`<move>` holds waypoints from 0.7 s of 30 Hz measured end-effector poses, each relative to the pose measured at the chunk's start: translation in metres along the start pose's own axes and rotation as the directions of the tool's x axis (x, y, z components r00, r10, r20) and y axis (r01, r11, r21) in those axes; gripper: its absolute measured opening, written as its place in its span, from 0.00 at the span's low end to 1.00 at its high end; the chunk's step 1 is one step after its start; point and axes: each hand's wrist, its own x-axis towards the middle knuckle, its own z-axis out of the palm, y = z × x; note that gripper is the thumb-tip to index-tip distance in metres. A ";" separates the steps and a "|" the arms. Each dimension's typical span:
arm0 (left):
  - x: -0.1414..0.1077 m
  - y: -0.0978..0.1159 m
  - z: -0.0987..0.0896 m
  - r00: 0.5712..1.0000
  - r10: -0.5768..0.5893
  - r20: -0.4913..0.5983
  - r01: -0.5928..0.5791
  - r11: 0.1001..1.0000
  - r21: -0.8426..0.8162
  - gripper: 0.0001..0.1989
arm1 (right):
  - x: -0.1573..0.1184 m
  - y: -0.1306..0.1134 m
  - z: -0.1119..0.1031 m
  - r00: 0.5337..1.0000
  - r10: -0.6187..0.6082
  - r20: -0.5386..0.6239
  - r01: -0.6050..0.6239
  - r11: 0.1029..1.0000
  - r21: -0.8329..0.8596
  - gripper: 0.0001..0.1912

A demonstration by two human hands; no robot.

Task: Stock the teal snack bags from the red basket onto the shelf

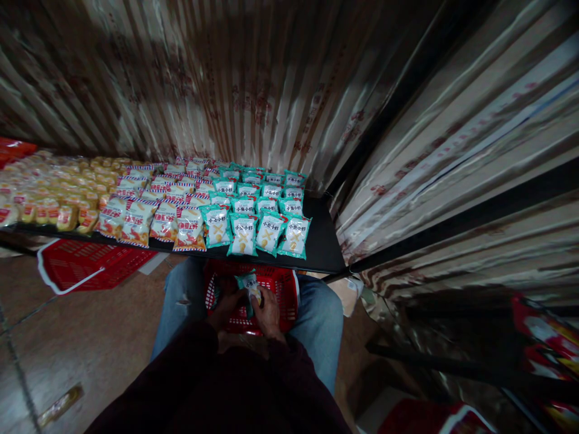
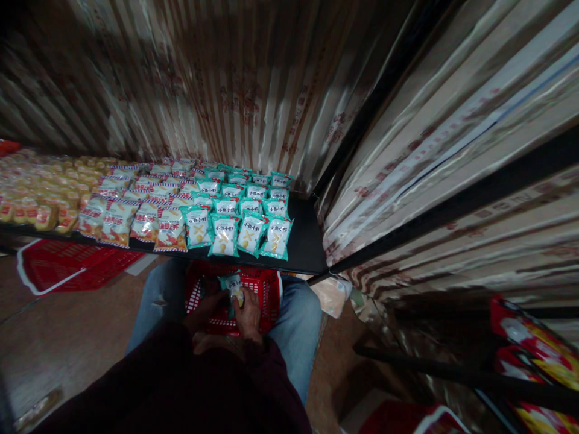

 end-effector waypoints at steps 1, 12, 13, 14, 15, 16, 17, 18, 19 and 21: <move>0.001 -0.001 0.001 1.000 0.002 0.014 -0.002 1.000 -0.021 0.24 | 0.000 0.000 0.001 1.000 0.023 0.015 -0.023 1.000 0.008 0.22; 0.006 -0.007 -0.002 0.992 -0.023 0.121 0.036 0.994 -0.105 0.27 | 0.001 -0.007 -0.002 0.981 0.142 0.133 -0.173 0.950 0.258 0.30; 0.006 -0.008 -0.002 0.992 -0.024 0.127 0.037 0.994 -0.102 0.27 | 0.001 -0.007 -0.002 0.977 0.176 0.122 -0.203 0.944 0.261 0.29; 0.006 -0.008 -0.001 0.991 -0.023 0.130 0.037 0.994 -0.100 0.28 | 0.002 -0.007 -0.002 0.971 0.215 0.109 -0.236 0.936 0.260 0.29; 0.006 -0.009 -0.001 0.991 -0.022 0.131 0.035 0.994 -0.099 0.28 | 0.002 -0.006 -0.002 0.963 0.248 0.101 -0.266 0.926 0.267 0.29; 0.006 -0.009 -0.001 0.991 -0.021 0.131 0.034 0.995 -0.097 0.27 | 0.003 -0.005 -0.002 0.957 0.271 0.105 -0.290 0.911 0.292 0.29; 0.005 -0.009 -0.001 0.991 -0.021 0.128 0.034 0.995 -0.095 0.27 | 0.004 -0.004 -0.001 0.950 0.286 0.123 -0.311 0.888 0.338 0.28; 0.005 -0.009 -0.001 0.992 -0.022 0.125 0.034 0.995 -0.093 0.26 | 0.004 -0.003 -0.001 0.941 0.305 0.145 -0.338 0.853 0.398 0.28; 0.005 -0.008 -0.001 0.993 -0.023 0.119 0.034 0.995 -0.091 0.26 | 0.005 -0.002 -0.001 0.929 0.331 0.166 -0.370 0.806 0.462 0.29; 0.006 -0.007 -0.002 0.995 -0.022 0.094 0.030 0.996 -0.087 0.24 | 0.007 0.000 -0.001 0.893 0.407 0.191 -0.439 0.699 0.565 0.29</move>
